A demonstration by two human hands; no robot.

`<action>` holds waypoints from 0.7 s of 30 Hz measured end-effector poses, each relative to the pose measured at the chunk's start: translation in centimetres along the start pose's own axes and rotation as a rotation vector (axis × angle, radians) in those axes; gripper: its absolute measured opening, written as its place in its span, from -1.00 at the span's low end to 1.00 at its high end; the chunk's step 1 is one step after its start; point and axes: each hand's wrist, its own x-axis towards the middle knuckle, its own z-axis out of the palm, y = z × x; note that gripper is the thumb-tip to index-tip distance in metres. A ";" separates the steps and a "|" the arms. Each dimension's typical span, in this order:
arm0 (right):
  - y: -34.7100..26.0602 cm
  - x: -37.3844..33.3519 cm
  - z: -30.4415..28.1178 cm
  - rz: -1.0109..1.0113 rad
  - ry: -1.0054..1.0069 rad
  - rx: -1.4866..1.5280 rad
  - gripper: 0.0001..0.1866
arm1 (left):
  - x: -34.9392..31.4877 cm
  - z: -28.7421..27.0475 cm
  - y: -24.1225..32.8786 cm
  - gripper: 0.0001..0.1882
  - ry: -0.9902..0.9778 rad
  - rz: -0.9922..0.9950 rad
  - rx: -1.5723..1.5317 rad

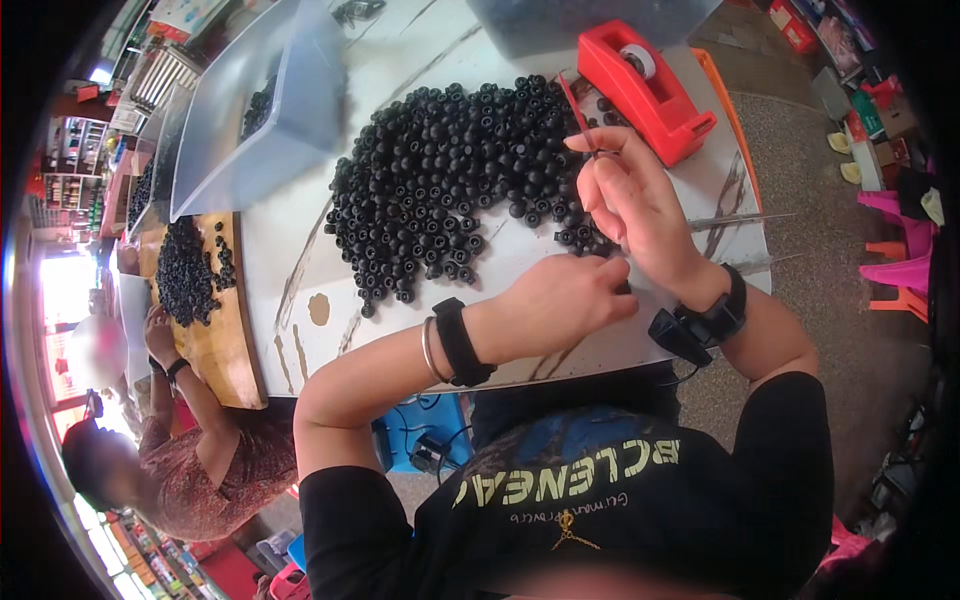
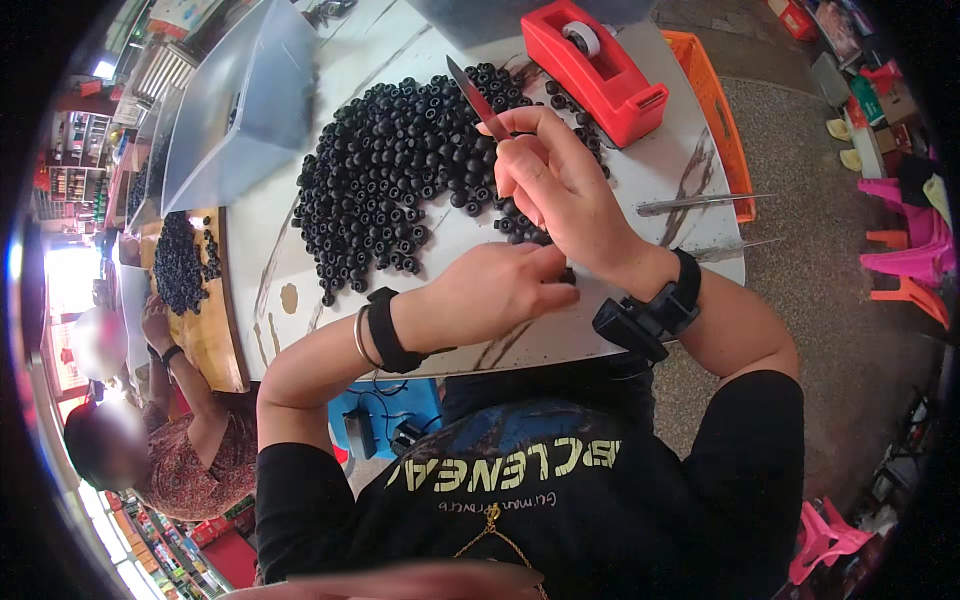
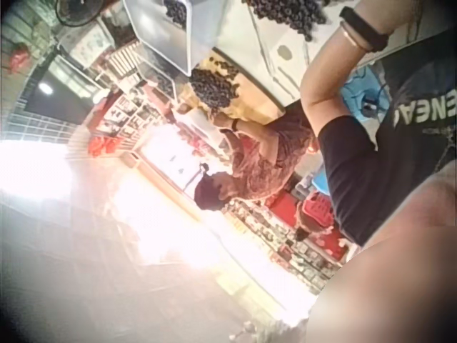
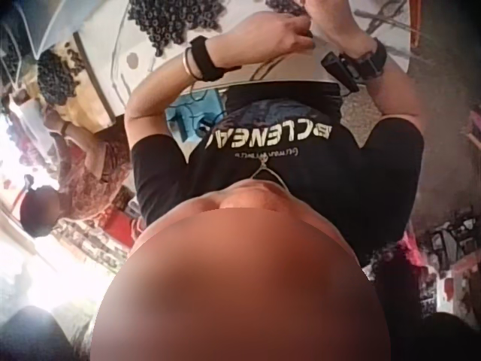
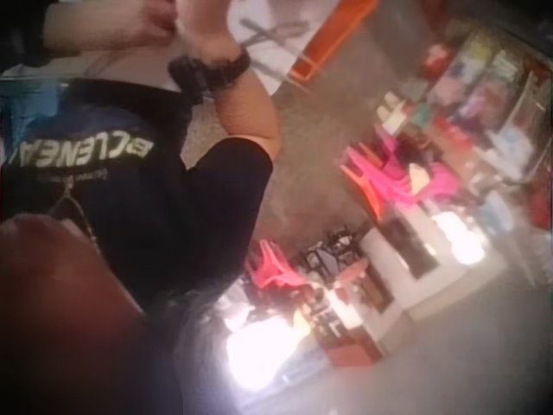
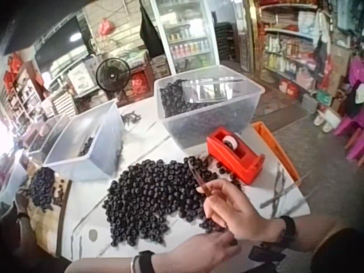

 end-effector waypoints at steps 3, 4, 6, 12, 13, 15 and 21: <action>0.0 0.0 0.0 -0.004 -0.004 -0.002 -0.74 | -0.1 -0.6 -0.7 -0.87 -0.007 -0.067 0.040; 0.1 0.0 0.0 -0.003 -0.002 0.000 -0.75 | -0.3 -0.9 -0.8 -0.86 -0.051 -0.155 0.024; 0.1 0.2 -0.1 -0.021 0.014 0.001 -0.75 | -0.3 -1.3 -0.9 -0.85 -0.092 -0.241 0.009; -0.7 1.0 -0.8 -0.093 0.107 -0.023 -0.75 | 1.3 -1.6 -0.4 -0.72 0.122 -0.014 0.105; -1.0 1.1 -1.0 -0.121 0.141 -0.054 -0.75 | 1.6 -1.4 -0.9 -0.72 0.124 -0.016 0.107; -1.4 1.4 -1.3 -0.132 0.171 -0.057 -0.74 | 1.9 -0.9 -1.9 -0.74 0.122 0.035 0.170; -1.9 1.4 -1.2 -0.177 0.200 -0.002 -0.74 | 0.8 -1.2 -3.4 -0.91 0.123 0.073 0.141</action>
